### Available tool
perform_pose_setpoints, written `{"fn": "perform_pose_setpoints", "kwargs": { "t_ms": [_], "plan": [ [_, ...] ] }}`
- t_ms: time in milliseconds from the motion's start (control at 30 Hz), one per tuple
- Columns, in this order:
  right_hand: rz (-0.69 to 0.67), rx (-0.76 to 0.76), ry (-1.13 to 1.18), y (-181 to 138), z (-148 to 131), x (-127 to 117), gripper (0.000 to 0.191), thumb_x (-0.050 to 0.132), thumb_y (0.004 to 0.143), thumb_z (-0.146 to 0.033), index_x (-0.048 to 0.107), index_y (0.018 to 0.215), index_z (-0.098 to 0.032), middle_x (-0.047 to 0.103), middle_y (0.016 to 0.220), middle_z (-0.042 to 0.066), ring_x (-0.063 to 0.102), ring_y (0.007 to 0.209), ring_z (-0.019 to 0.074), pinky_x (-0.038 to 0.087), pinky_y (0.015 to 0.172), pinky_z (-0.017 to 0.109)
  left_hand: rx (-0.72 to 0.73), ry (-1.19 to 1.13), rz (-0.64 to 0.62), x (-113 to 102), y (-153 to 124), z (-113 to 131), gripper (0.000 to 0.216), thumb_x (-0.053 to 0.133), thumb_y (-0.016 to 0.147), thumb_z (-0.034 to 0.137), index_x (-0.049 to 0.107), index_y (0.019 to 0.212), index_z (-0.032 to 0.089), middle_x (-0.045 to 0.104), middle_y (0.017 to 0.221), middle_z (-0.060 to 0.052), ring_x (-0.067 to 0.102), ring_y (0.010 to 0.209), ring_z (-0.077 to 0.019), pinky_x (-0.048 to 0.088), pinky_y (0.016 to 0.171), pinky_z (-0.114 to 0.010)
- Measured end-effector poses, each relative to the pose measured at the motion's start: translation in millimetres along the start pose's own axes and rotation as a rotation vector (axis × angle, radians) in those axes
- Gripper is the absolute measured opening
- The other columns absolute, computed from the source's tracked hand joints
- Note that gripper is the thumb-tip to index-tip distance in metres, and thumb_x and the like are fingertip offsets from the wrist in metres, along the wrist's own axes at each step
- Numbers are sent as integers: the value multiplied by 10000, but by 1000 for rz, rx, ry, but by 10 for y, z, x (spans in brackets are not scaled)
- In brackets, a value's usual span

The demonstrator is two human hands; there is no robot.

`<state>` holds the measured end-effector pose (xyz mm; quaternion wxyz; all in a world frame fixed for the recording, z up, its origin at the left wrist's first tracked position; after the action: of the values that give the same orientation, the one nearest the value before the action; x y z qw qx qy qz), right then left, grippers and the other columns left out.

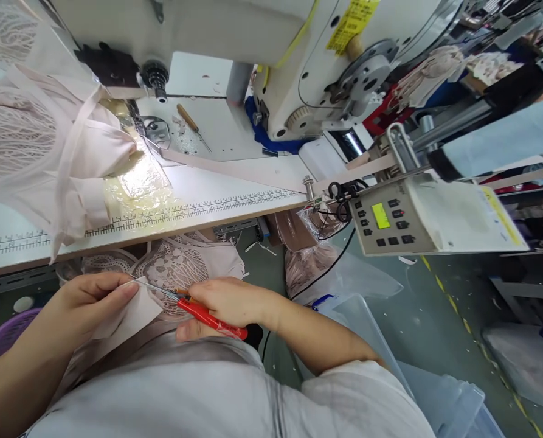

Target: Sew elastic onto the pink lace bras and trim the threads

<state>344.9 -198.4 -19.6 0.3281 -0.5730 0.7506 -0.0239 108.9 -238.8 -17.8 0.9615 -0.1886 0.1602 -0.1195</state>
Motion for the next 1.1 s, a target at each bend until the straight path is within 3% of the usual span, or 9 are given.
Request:
{"fn": "perform_pose_setpoints", "kwargs": {
  "t_ms": [100,267,400,600,900,1100],
  "plan": [
    [-18,103,-128,-6,-108,-33,268,584,882,-266,364,739,-213,479,722,-18,427,615,118,292,538,224,-8,49,4,11,15,14,366,571,791,427,513,532,176,449,502,53,391,494,-85,336,454,-178],
    [-73,181,-172,-14,-194,-104,214,582,881,-236,417,751,-198,510,728,-10,448,631,123,303,556,223,-32,62,23,8,17,3,390,569,761,449,429,503,192,411,490,50,361,483,-92,322,445,-195],
    [-53,204,-119,-15,-164,-89,246,626,867,-237,425,731,-195,487,693,-27,436,602,109,297,542,216,-60,27,0,8,5,-14,384,569,766,457,453,523,184,412,502,52,369,491,-88,318,452,-186],
    [49,263,-3,30,-50,37,413,702,843,-381,384,650,-202,400,589,-64,411,564,95,286,524,207,-56,3,-16,6,9,-28,410,568,795,495,552,562,158,460,535,43,402,513,-85,334,463,-172],
    [-43,197,-83,33,-87,-49,273,630,847,-225,387,724,-205,485,726,-25,454,651,116,306,560,211,-52,19,7,-37,-8,-21,381,599,761,491,620,583,154,524,554,22,461,532,-101,380,485,-179],
    [-72,62,-13,-22,-26,-19,256,613,878,-359,412,849,-203,475,733,-27,428,600,111,326,531,226,-56,9,1,-3,-7,29,380,591,747,485,574,546,163,479,525,35,436,511,-94,370,471,-178]
  ]
}}
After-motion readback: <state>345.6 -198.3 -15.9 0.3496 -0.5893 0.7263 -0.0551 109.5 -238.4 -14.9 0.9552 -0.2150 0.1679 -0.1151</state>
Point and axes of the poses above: each hand's wrist, its own y-axis towards the middle knuckle, its own x-axis out of the palm, z = x × y, the point moved 1 cm from there along y, towards the middle knuckle
